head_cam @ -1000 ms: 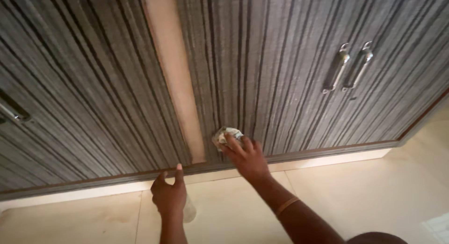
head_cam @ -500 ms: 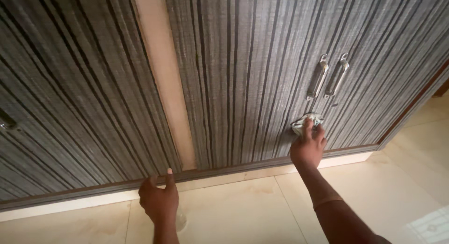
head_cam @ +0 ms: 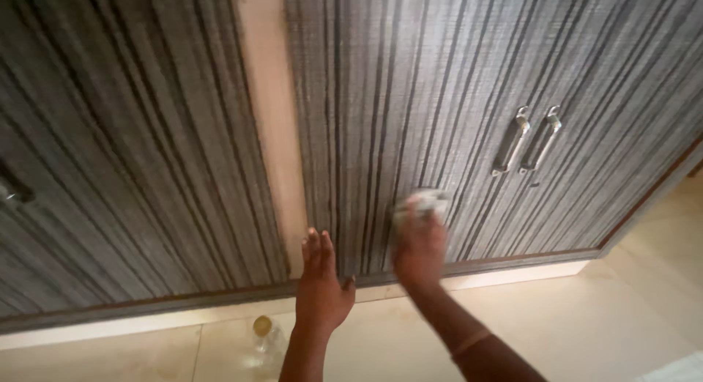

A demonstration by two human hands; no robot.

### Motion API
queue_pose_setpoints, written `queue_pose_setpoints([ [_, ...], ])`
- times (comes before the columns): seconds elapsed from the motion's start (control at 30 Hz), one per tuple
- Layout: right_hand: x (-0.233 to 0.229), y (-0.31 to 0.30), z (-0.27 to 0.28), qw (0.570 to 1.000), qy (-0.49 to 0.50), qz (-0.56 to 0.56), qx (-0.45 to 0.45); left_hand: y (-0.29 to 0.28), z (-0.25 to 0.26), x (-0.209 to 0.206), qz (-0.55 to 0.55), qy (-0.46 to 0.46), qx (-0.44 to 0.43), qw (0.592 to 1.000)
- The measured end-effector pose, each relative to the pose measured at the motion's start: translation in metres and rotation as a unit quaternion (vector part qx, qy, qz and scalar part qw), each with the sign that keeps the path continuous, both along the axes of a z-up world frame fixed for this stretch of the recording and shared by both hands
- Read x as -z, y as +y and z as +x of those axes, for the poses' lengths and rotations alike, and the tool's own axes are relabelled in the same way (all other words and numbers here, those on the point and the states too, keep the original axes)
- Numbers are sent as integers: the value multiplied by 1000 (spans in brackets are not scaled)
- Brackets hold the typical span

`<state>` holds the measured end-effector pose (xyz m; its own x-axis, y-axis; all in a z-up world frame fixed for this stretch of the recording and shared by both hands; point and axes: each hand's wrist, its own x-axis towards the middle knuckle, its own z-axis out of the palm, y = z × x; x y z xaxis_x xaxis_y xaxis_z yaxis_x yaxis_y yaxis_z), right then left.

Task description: The person wipes the surface of a striped cabinet door with a cloth. They periodically pick up a bottle from the floor and pour liquid onto the cloth before resuming wiping.

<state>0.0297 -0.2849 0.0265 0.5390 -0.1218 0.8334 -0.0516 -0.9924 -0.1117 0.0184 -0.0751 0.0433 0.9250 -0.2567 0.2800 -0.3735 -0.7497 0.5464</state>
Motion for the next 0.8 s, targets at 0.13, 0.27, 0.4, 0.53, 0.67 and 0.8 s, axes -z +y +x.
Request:
queue_pose_setpoints([
  [0.13, -7, 39, 6, 988, -19, -96, -123, 2, 9, 10, 1, -39, 16, 999],
  [0.27, -26, 45, 2, 978, 61, -157, -119, 5, 8, 15, -2, -29, 8, 1000],
  [0.4, -32, 9, 3, 970, 77, -205, -101, 4, 7, 12, -21, -16, 10, 1000],
  [0.53, -21, -56, -6, 968, 246, 34, 38, 10, 2, 16, -32, -14, 7, 999],
  [0.67, -22, -132, -24, 959, 168, 102, 202, 8, 3, 21, -33, -34, 2, 999],
  [0.8, -21, -157, -37, 964, 105, 180, 165, -1, 5, 20, -50, -19, 2, 999],
])
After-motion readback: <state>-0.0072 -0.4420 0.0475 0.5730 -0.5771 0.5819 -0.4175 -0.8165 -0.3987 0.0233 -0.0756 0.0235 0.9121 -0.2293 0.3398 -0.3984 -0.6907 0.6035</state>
